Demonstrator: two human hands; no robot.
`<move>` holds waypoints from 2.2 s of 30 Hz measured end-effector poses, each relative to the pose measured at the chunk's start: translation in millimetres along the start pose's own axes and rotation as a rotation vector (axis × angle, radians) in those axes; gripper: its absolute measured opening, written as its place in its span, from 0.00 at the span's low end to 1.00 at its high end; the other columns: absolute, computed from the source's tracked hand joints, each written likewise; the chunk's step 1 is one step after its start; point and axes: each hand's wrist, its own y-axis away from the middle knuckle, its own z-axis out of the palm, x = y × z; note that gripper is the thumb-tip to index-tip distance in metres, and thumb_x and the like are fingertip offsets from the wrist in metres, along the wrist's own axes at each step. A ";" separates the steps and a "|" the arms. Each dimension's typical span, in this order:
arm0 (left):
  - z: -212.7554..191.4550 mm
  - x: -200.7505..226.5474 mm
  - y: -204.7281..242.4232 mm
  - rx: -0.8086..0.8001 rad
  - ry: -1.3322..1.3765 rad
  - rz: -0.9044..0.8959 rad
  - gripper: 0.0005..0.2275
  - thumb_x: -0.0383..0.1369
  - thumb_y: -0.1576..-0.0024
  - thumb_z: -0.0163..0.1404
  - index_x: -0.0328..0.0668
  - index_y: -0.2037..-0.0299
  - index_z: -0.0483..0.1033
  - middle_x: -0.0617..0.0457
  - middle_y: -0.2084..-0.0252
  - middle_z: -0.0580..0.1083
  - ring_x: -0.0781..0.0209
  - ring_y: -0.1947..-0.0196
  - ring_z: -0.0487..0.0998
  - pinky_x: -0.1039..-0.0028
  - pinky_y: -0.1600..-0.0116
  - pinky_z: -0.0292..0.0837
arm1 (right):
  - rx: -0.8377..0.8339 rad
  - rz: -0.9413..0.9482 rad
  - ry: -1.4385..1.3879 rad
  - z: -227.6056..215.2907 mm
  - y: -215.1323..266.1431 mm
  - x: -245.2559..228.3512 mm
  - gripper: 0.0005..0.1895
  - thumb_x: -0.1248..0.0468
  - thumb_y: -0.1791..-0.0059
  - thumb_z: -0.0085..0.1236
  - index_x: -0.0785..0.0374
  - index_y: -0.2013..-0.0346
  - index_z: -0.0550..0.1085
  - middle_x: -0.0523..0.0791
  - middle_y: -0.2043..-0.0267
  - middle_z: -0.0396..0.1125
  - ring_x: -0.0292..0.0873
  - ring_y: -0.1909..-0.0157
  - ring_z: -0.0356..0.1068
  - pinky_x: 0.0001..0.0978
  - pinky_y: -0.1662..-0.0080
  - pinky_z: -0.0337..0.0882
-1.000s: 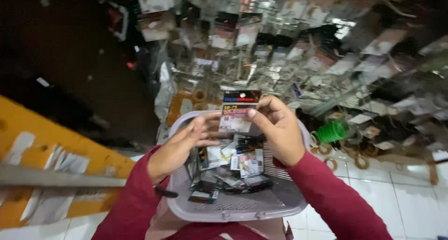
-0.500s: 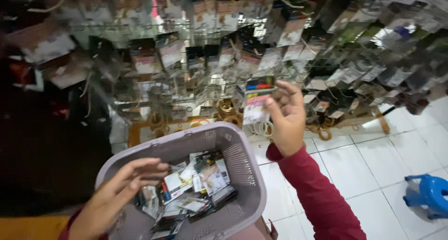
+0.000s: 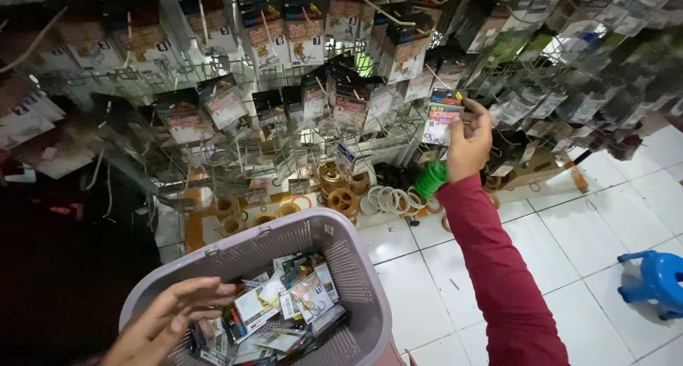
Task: The person organizes packaged fishing tackle by taking items from a basket and hanging them on display hooks on a wire rack.
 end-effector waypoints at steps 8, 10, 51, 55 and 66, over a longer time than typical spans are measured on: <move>6.3 12.1 -1.1 0.047 -0.062 -0.074 0.26 0.45 0.38 0.44 0.36 0.33 0.64 0.38 0.35 0.77 0.45 0.37 0.81 0.55 0.38 0.77 | -0.002 -0.048 -0.032 12.1 -15.9 27.2 0.15 0.72 0.45 0.51 0.63 0.44 0.69 0.49 0.51 0.72 0.40 0.51 0.72 0.30 0.50 0.73; 2.2 5.8 -1.1 0.015 -0.057 -0.064 0.26 0.45 0.37 0.44 0.37 0.33 0.62 0.39 0.35 0.76 0.46 0.37 0.81 0.56 0.38 0.77 | 0.007 -0.029 -0.006 18.6 -20.8 30.4 0.16 0.74 0.47 0.51 0.63 0.44 0.70 0.48 0.51 0.72 0.39 0.51 0.72 0.29 0.50 0.73; 39.2 68.1 21.7 0.106 -0.273 0.093 0.16 0.38 0.33 0.41 0.41 0.38 0.66 0.48 0.41 0.74 0.58 0.37 0.75 0.67 0.32 0.72 | -1.751 -0.620 0.227 116.5 216.5 -283.9 0.19 0.61 0.51 0.58 0.63 0.46 0.74 0.50 0.56 0.71 0.57 0.57 0.71 0.51 0.57 0.69; 38.1 66.1 27.8 0.109 -0.223 0.098 0.15 0.36 0.32 0.40 0.42 0.37 0.66 0.49 0.41 0.74 0.57 0.37 0.75 0.68 0.33 0.71 | -1.877 -0.748 0.560 145.7 263.0 -233.1 0.17 0.58 0.56 0.60 0.55 0.54 0.75 0.51 0.58 0.73 0.62 0.59 0.73 0.59 0.61 0.72; 33.8 62.1 31.5 0.083 -0.302 0.239 0.14 0.36 0.32 0.42 0.42 0.38 0.67 0.49 0.41 0.76 0.57 0.37 0.77 0.66 0.33 0.73 | -1.846 -0.423 0.333 180.0 339.7 -144.1 0.21 0.62 0.48 0.41 0.55 0.41 0.68 0.44 0.39 0.65 0.40 0.36 0.64 0.40 0.39 0.63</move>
